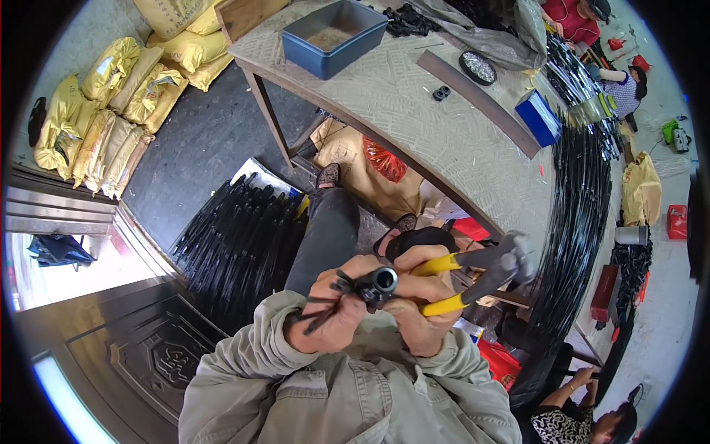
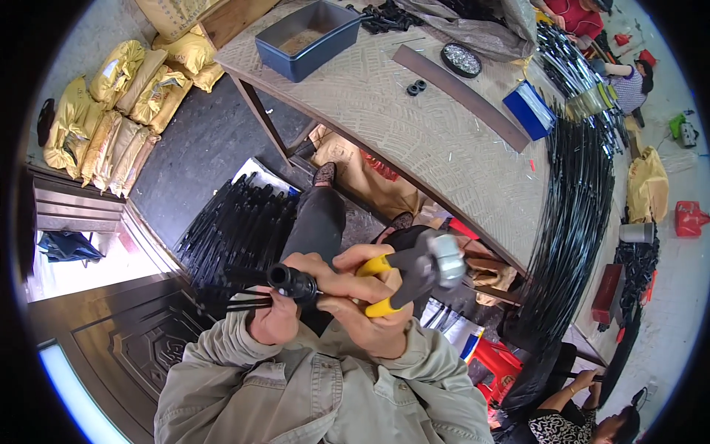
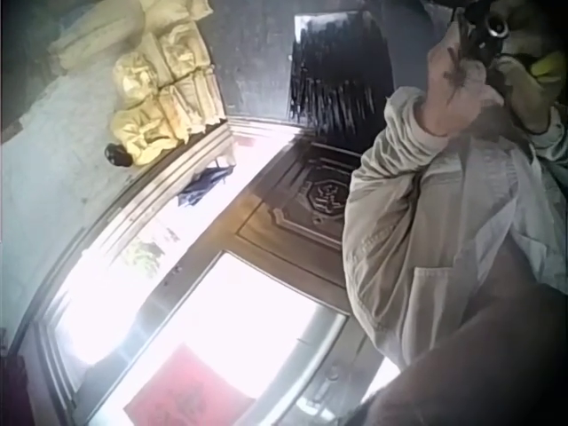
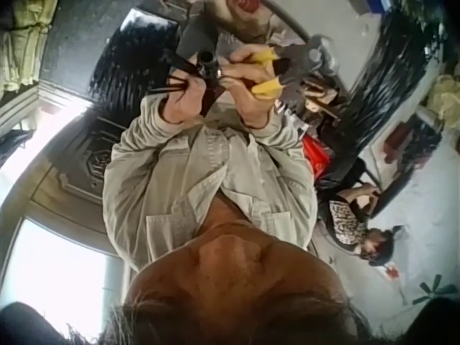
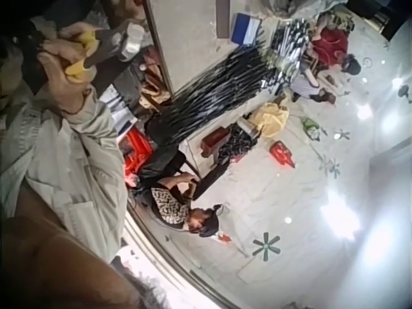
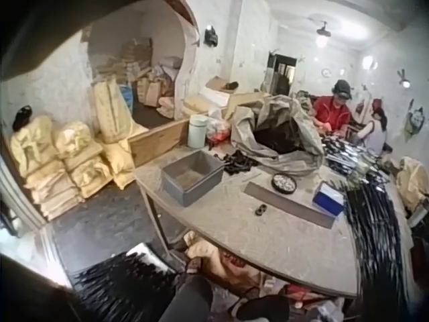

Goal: The recorder is assembling and crimping components onto wire bundles at a manufacturing workbench.

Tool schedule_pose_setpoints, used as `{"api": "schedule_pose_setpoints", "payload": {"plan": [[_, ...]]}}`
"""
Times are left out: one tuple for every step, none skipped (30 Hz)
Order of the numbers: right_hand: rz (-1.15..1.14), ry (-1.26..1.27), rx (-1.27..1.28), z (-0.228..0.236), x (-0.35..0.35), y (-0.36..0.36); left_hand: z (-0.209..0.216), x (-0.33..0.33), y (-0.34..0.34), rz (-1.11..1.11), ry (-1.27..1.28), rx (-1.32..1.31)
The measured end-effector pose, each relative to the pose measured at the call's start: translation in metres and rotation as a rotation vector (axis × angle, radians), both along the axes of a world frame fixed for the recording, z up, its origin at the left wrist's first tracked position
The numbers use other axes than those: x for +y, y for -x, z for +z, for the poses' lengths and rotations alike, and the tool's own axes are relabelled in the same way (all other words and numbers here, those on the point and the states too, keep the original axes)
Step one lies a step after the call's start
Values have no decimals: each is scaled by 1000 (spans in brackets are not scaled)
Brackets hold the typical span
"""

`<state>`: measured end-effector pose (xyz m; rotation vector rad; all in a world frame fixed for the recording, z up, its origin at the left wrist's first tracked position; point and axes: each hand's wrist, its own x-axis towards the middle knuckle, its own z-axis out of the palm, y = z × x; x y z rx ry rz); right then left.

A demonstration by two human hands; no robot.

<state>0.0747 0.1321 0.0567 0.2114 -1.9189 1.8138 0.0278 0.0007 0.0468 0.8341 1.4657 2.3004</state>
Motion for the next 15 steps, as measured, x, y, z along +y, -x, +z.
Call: {"api": "schedule_pose_setpoints", "payload": {"plan": [[-19, -62, -64, 9, 0, -1, 3, -3, 0, -7, 48, -42], [-43, -127, -127, 14, 2, -3, 6, -5, 1, -18, 93, -82], [-45, -115, -123, 11, 11, -8, 7, -9, 2, -23, 142, -123], [-17, -200, -208, 6, 27, -16, 6, -13, 4, -26, 154, -119], [5, -287, -297, 7, 41, -20, 6, -14, 6, -21, 158, -114], [-8, -693, -196, 21, 57, -23, 6, -15, 8, -19, 161, -111], [-17, -1095, -90, 39, 66, -21, 5, -16, 9, -14, 165, -108], [-31, -1093, -100, 43, 70, -22, 4, -15, 9, -30, 168, -109], [-9, -1176, -90, 46, 72, -24, 4, -14, 8, -16, 166, -118], [20, -1260, -78, 49, 74, -25, 4, -13, 5, 6, 164, -127], [51, -1343, -65, 51, 76, -26, 5, -12, 2, 28, 162, -137], [37, -1345, -76, 53, 75, -25, 2, -13, 1, 11, 161, -136], [65, -1351, -63, 54, 72, -21, -6, -16, 1, -61, 141, -133], [94, -1355, -49, 56, 69, -18, -14, -18, 0, -132, 122, -129], [125, -1359, -26, 56, 66, -16, -13, -19, 3, -197, 103, -122]]}}
